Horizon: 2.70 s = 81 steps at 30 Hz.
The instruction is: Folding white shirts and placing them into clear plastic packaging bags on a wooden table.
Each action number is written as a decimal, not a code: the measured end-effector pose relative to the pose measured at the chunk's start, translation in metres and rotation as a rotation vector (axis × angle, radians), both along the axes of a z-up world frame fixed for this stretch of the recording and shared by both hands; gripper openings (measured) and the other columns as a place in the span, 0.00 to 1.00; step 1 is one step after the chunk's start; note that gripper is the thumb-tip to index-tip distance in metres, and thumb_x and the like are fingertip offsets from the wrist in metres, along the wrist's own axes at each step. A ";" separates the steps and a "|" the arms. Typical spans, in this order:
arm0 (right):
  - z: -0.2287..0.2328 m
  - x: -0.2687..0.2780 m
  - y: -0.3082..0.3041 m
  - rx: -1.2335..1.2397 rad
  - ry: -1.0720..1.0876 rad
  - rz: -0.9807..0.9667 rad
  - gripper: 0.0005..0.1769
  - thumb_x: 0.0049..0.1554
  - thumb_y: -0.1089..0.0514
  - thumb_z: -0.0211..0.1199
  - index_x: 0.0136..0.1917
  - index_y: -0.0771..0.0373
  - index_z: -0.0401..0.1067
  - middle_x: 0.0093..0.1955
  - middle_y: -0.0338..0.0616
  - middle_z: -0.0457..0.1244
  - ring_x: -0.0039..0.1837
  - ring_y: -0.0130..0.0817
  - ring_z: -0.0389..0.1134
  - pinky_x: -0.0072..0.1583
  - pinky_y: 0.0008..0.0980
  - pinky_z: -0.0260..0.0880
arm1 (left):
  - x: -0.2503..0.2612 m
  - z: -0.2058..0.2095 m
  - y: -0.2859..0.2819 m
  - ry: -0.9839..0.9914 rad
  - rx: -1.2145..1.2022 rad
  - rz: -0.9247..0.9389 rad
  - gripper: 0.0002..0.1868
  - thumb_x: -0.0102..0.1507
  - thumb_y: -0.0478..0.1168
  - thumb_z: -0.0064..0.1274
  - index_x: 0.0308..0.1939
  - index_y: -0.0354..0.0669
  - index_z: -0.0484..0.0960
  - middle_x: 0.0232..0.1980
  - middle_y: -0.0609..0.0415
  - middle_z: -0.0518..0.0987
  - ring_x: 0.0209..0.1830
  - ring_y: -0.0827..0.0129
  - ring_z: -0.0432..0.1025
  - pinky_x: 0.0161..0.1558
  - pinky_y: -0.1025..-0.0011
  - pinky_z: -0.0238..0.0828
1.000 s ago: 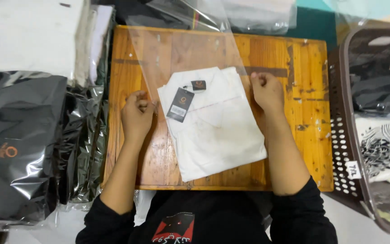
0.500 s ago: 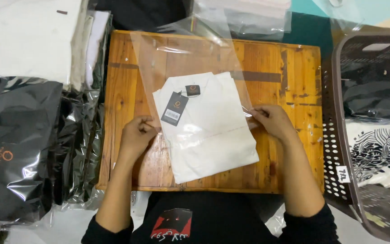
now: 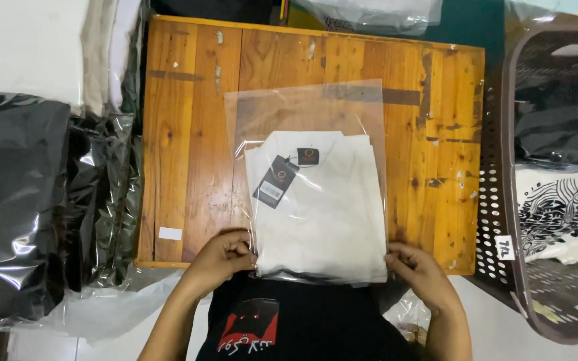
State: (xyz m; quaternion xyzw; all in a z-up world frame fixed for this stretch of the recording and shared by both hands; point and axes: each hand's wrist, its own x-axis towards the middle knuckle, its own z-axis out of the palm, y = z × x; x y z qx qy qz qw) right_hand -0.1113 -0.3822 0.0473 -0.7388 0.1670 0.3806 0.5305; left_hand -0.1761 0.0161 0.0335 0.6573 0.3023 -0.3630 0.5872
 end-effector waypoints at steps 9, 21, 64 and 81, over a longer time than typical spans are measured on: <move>-0.032 0.009 0.009 0.047 -0.225 -0.172 0.18 0.62 0.65 0.60 0.65 0.67 0.77 0.43 0.42 0.64 0.46 0.33 0.62 0.49 0.34 0.67 | 0.031 -0.053 -0.005 -0.292 -0.196 0.311 0.11 0.63 0.32 0.60 0.48 0.30 0.80 0.37 0.48 0.82 0.23 0.73 0.66 0.20 0.80 0.63; 0.052 0.094 0.073 0.137 -0.302 -0.132 0.15 0.64 0.61 0.57 0.61 0.71 0.74 0.39 0.37 0.60 0.38 0.25 0.61 0.38 0.23 0.67 | 0.131 -0.007 0.043 -0.445 -0.009 0.236 0.16 0.60 0.31 0.58 0.50 0.26 0.80 0.27 0.51 0.76 0.10 0.77 0.62 0.13 0.81 0.55; 0.014 0.047 0.027 -0.830 -0.662 0.270 0.42 0.46 0.30 0.71 0.65 0.55 0.72 0.57 0.54 0.67 0.62 0.53 0.70 0.61 0.48 0.69 | 0.088 0.044 -0.007 -0.480 0.710 -0.482 0.36 0.56 0.64 0.58 0.63 0.50 0.80 0.51 0.40 0.83 0.55 0.41 0.75 0.53 0.48 0.69; -0.027 0.081 0.116 -0.767 -0.967 0.458 0.40 0.60 0.34 0.54 0.81 0.45 0.56 0.83 0.61 0.45 0.81 0.68 0.44 0.74 0.73 0.41 | 0.129 -0.018 -0.087 -1.044 0.903 -0.690 0.47 0.58 0.73 0.50 0.79 0.67 0.60 0.81 0.25 0.45 0.81 0.28 0.35 0.65 0.21 0.24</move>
